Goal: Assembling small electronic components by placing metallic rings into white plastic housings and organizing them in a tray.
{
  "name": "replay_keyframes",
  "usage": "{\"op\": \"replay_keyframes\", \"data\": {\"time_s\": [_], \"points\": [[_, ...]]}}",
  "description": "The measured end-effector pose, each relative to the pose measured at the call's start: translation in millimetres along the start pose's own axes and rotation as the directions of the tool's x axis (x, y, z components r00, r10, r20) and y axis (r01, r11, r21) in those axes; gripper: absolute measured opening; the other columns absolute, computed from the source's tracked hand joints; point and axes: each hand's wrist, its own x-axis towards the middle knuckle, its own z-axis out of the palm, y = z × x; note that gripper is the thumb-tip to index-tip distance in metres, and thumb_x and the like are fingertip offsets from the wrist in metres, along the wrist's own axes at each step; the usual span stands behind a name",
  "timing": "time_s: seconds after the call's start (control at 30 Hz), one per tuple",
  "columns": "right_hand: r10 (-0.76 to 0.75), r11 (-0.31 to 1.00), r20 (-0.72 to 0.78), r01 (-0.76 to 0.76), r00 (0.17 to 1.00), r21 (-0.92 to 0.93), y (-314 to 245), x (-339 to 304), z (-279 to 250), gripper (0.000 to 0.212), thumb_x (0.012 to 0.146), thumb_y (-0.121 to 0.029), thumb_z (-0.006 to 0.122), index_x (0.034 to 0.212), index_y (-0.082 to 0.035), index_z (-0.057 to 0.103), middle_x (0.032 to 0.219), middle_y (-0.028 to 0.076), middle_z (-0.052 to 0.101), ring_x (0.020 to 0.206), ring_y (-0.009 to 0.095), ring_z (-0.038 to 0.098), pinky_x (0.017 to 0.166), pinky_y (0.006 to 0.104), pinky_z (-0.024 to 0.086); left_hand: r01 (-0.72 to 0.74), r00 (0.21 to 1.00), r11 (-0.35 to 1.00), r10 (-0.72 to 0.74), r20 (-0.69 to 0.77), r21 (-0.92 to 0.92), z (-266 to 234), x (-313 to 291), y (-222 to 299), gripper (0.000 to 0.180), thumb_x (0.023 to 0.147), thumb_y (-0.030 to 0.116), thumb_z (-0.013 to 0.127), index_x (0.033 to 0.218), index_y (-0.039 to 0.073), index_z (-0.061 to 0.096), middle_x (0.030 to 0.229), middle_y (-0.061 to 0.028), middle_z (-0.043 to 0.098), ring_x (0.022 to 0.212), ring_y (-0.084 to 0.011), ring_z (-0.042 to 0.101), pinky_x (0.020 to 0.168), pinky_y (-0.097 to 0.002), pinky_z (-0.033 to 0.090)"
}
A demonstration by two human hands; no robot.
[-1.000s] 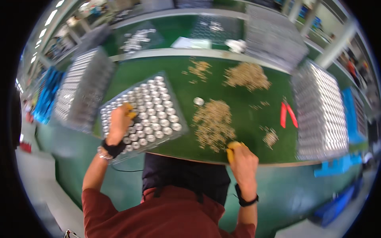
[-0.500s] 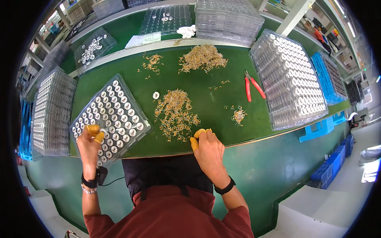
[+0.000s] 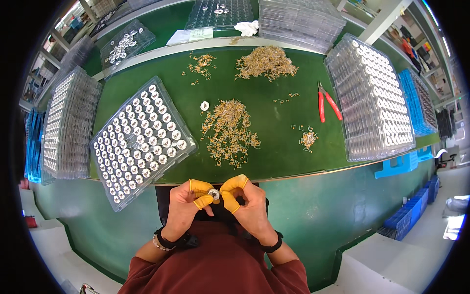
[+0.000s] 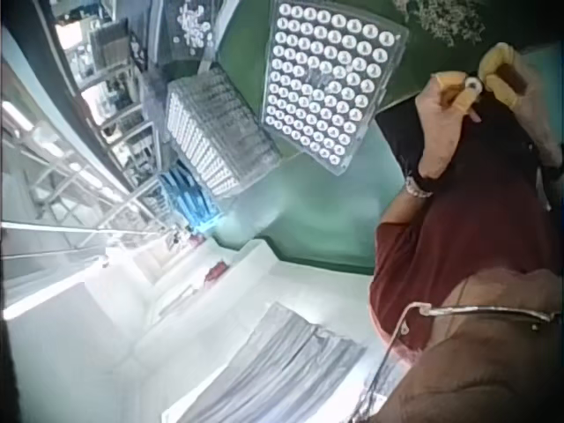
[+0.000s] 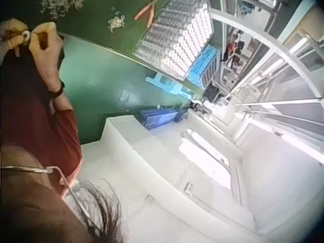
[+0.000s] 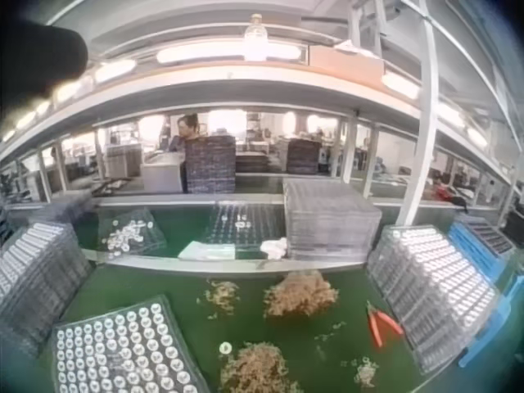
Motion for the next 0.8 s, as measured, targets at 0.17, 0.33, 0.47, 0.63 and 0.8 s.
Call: {"op": "replay_keyframes", "data": {"time_s": [0.17,0.33,0.47,0.63,0.8], "points": [[-0.034,0.999,-0.009,0.034,0.999,-0.025,9.2,-3.5,2.9,0.013,0.084,0.008,0.061,0.093,0.0,0.056,0.089,0.005,0.059,0.079,0.011,0.058,0.07,0.0236,0.049,0.012,1.0,1.0,-0.011,0.016,-0.021,-2.4,-2.7,-0.3,0.015,0.086,-0.002,0.065,0.1,-0.004,0.061,0.092,-0.0103,0.066,0.077,-0.0157,0.066,0.054,-0.0245,0.054],[-0.061,0.991,-0.001,0.06,0.998,-0.122,11.9,-4.8,5.8,0.011,0.084,0.006,0.061,0.093,0.001,0.056,0.089,0.005,0.059,0.078,0.01,0.058,0.069,0.0231,0.049,0.0,1.0,1.0,0.0,0.009,-0.012,-2.6,-4.4,-0.4,0.015,0.086,0.002,0.067,0.099,-0.004,0.061,0.088,-0.0117,0.066,0.073,-0.0168,0.066,0.051,-0.0252,0.055],[-0.133,0.983,-0.094,0.119,0.987,-0.137,16.9,-3.4,12.1,0.015,0.079,0.0,0.069,0.09,-0.003,0.059,0.077,0.003,0.061,0.061,0.01,0.053,0.058,0.0238,0.044,0.008,1.0,1.0,-0.008,0.005,-0.009,-3.1,-4.1,-1.5,0.015,0.086,0.001,0.067,0.099,-0.004,0.061,0.088,-0.0115,0.066,0.071,-0.0166,0.065,0.051,-0.025,0.055],[-0.193,0.954,-0.074,0.169,0.978,-0.248,13.6,-4.4,12.9,0.017,0.078,0.0,0.069,0.09,-0.003,0.059,0.078,0.005,0.061,0.062,0.014,0.056,0.058,0.0262,0.046,0.006,1.0,1.0,-0.006,0.002,-0.001,-3.6,-4.3,-0.8,0.015,0.086,0.001,0.067,0.099,-0.005,0.061,0.088,-0.0109,0.066,0.071,-0.0159,0.065,0.051,-0.0252,0.055],[-0.559,0.642,0.096,0.503,0.823,-0.579,11.9,0.1,14.9,0.022,0.073,0.007,0.068,0.09,-0.002,0.058,0.086,0.012,0.06,0.073,0.03,0.06,0.063,0.0358,0.051,0.01,1.0,1.0,-0.01,-0.008,-0.003,-4.8,-5.9,-2.1,0.014,0.086,-0.002,0.066,0.1,-0.003,0.062,0.09,-0.0088,0.066,0.072,-0.0121,0.063,0.054,-0.0229,0.051]]}}
